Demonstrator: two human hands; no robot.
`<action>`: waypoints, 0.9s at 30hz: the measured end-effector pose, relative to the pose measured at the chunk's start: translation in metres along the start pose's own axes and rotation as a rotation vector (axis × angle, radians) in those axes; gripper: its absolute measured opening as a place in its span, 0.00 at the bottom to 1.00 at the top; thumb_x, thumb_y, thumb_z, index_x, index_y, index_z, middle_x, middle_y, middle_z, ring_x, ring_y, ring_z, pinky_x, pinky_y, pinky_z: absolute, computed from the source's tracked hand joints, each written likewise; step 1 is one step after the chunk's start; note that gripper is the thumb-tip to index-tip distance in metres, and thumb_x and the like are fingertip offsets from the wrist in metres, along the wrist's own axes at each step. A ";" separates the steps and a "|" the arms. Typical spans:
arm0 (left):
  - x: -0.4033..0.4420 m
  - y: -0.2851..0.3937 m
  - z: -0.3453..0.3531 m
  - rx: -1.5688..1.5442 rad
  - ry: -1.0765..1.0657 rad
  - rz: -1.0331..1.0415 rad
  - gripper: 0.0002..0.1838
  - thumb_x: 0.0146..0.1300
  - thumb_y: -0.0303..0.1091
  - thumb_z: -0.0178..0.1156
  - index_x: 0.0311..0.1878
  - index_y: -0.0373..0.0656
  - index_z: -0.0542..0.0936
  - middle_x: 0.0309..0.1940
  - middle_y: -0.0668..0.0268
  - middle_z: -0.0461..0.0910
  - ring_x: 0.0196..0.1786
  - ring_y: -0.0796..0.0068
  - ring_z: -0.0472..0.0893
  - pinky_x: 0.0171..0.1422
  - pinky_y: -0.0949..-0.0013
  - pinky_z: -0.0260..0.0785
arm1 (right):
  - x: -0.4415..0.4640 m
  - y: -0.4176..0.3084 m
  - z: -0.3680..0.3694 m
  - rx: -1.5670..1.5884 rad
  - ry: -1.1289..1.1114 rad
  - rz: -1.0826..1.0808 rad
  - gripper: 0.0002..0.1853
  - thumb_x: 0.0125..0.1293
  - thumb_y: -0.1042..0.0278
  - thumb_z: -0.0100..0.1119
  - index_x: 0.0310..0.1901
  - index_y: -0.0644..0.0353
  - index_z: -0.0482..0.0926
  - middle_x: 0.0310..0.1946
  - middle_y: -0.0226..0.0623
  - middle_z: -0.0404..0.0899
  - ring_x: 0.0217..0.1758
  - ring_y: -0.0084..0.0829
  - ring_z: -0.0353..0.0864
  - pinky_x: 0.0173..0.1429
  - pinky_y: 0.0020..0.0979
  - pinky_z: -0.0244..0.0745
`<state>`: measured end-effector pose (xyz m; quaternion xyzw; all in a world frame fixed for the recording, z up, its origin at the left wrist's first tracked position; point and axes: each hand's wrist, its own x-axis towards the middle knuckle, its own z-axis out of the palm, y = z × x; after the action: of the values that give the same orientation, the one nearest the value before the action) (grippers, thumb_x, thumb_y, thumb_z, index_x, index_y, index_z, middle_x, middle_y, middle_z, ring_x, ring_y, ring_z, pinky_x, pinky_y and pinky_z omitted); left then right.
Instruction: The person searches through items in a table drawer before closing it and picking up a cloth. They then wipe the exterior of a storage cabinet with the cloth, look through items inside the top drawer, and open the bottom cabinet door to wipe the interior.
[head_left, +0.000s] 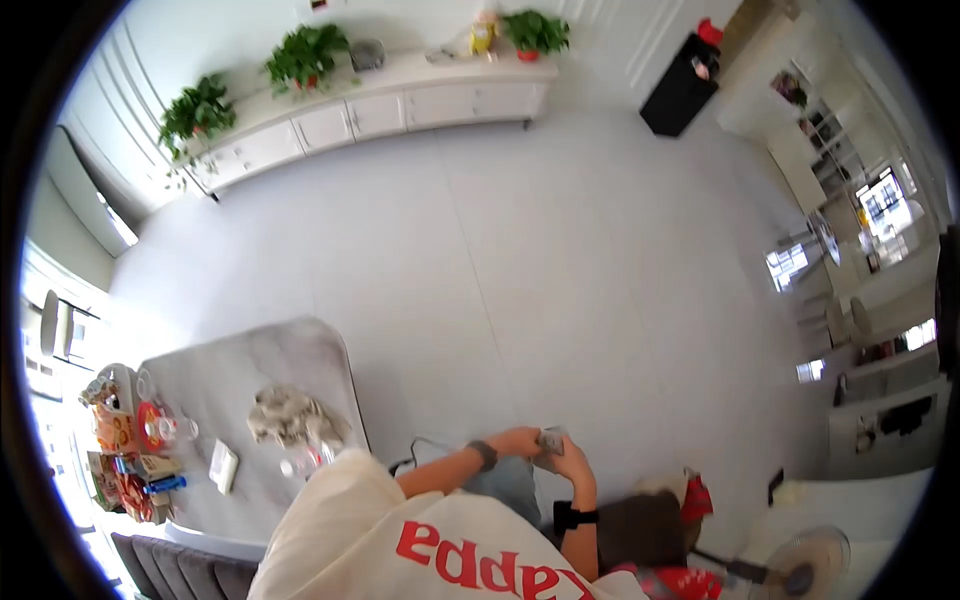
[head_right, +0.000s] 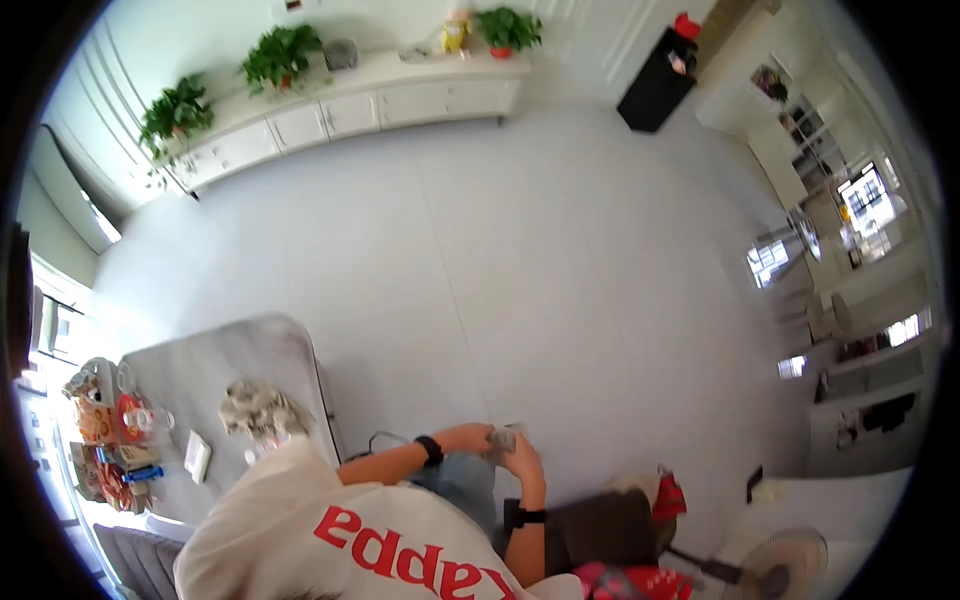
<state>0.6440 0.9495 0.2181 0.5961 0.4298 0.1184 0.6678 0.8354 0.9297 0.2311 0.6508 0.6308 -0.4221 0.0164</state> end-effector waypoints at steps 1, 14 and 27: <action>-0.003 0.012 -0.034 0.040 0.126 0.044 0.17 0.54 0.39 0.54 0.39 0.34 0.76 0.30 0.55 0.82 0.31 0.60 0.81 0.38 0.58 0.71 | 0.034 -0.017 -0.008 0.075 0.022 -0.079 0.23 0.58 0.61 0.61 0.53 0.63 0.70 0.40 0.48 0.80 0.43 0.44 0.80 0.45 0.37 0.74; 0.062 -0.151 -0.434 0.400 0.677 -0.175 0.30 0.58 0.61 0.54 0.36 0.36 0.78 0.35 0.46 0.79 0.41 0.46 0.77 0.44 0.52 0.69 | 0.414 -0.307 -0.022 0.033 -0.185 -0.309 0.28 0.54 0.56 0.67 0.50 0.67 0.71 0.42 0.51 0.79 0.44 0.47 0.79 0.49 0.39 0.74; 0.024 -0.227 -0.771 -0.555 1.242 -0.341 0.27 0.59 0.48 0.61 0.49 0.32 0.71 0.43 0.50 0.78 0.45 0.60 0.79 0.47 0.63 0.71 | 0.710 -0.645 0.049 -0.082 -0.193 -0.828 0.14 0.55 0.73 0.62 0.45 0.61 0.75 0.40 0.43 0.77 0.45 0.46 0.73 0.51 0.42 0.69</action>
<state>0.0270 1.4413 0.0661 0.1501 0.7732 0.4359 0.4355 0.1627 1.6077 0.1248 0.2990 0.8506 -0.4268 -0.0696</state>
